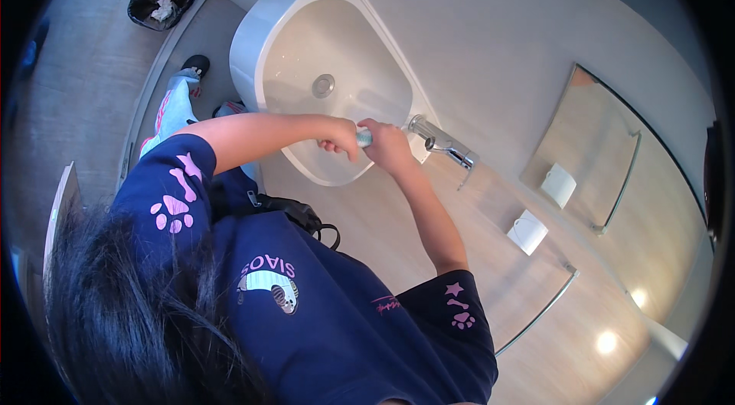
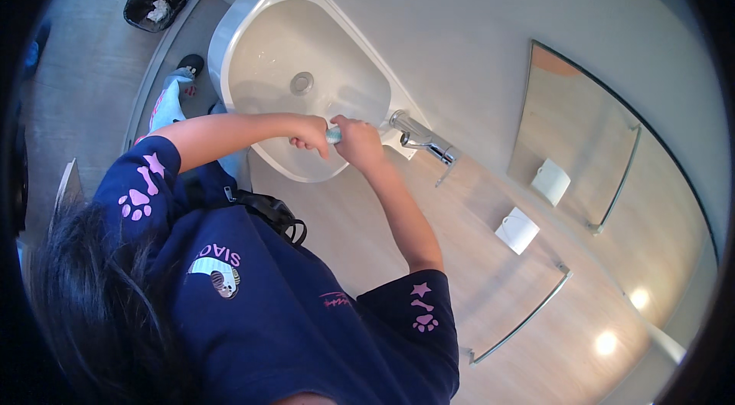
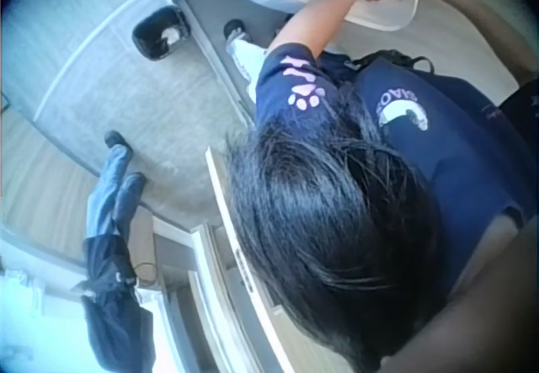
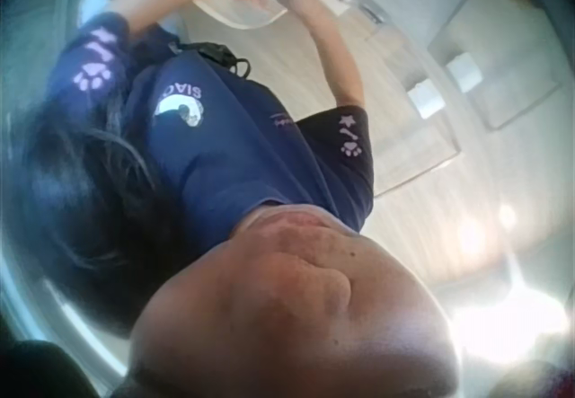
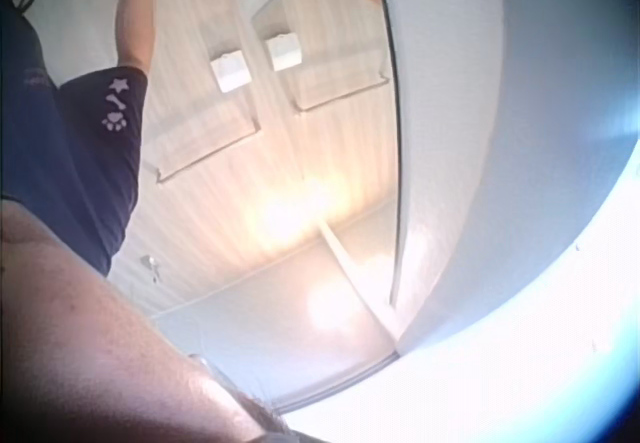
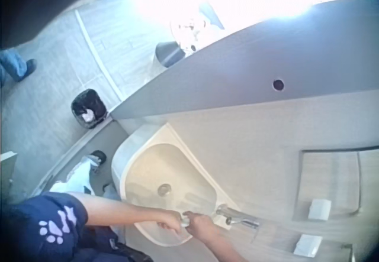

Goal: Cleaning the sink, walls, and toilet area in a bathroom using a rag.

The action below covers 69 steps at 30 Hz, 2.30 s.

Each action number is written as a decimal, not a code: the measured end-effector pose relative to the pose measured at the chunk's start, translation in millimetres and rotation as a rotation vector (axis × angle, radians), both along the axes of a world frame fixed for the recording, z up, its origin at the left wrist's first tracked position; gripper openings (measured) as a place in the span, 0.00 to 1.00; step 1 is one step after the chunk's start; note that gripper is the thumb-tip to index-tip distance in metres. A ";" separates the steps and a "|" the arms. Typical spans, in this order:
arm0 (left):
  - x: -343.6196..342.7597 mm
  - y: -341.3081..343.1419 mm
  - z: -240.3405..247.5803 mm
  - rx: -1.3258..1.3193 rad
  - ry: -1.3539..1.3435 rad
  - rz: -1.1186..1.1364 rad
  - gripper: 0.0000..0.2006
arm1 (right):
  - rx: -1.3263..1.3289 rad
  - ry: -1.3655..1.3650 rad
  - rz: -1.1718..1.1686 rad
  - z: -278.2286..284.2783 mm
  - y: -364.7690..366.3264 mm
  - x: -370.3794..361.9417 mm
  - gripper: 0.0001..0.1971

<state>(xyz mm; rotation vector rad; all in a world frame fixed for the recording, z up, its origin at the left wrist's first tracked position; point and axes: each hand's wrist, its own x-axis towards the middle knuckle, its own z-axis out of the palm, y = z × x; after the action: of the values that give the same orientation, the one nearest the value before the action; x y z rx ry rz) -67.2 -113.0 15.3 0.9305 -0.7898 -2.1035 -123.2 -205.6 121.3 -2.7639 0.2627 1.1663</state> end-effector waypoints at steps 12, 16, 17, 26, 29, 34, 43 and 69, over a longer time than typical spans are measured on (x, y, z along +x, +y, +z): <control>10.2 -7.1 -1.9 -0.644 -1.131 0.026 0.07 | -0.283 0.247 -0.171 -33.4 9.8 -16.3 0.16; 25.6 -15.6 -10.3 -1.150 -1.298 -0.162 0.07 | 0.161 0.045 -0.550 -54.9 10.2 -41.8 0.10; 32.1 -16.3 -10.8 -1.381 -1.295 -0.272 0.07 | 0.398 0.266 -1.003 -47.6 22.6 -32.8 0.11; 65.3 -19.2 14.0 -1.276 -0.985 0.645 0.06 | 2.147 -0.244 -2.276 12.0 79.2 17.6 0.16; 46.4 -21.4 13.8 -1.013 -0.765 1.050 0.07 | 2.507 -0.439 -2.308 19.0 79.7 43.4 0.17; 13.9 -29.2 16.7 -0.536 -0.030 1.159 0.08 | 2.630 -0.683 -2.494 -5.2 57.6 64.4 0.16; -14.5 -73.6 -41.5 -0.055 0.917 1.575 0.07 | 2.100 -1.127 -2.846 -113.5 2.8 58.2 0.20; -31.9 17.6 19.9 0.000 -0.748 0.743 0.16 | 0.717 -0.832 -1.667 -20.5 23.9 -61.3 0.11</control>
<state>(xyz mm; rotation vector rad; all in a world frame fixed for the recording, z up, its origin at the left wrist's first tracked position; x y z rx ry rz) -99.1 -95.4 35.1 1.7266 -0.6349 -1.0980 -184.5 -181.7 100.8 -1.2697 1.2690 -0.3016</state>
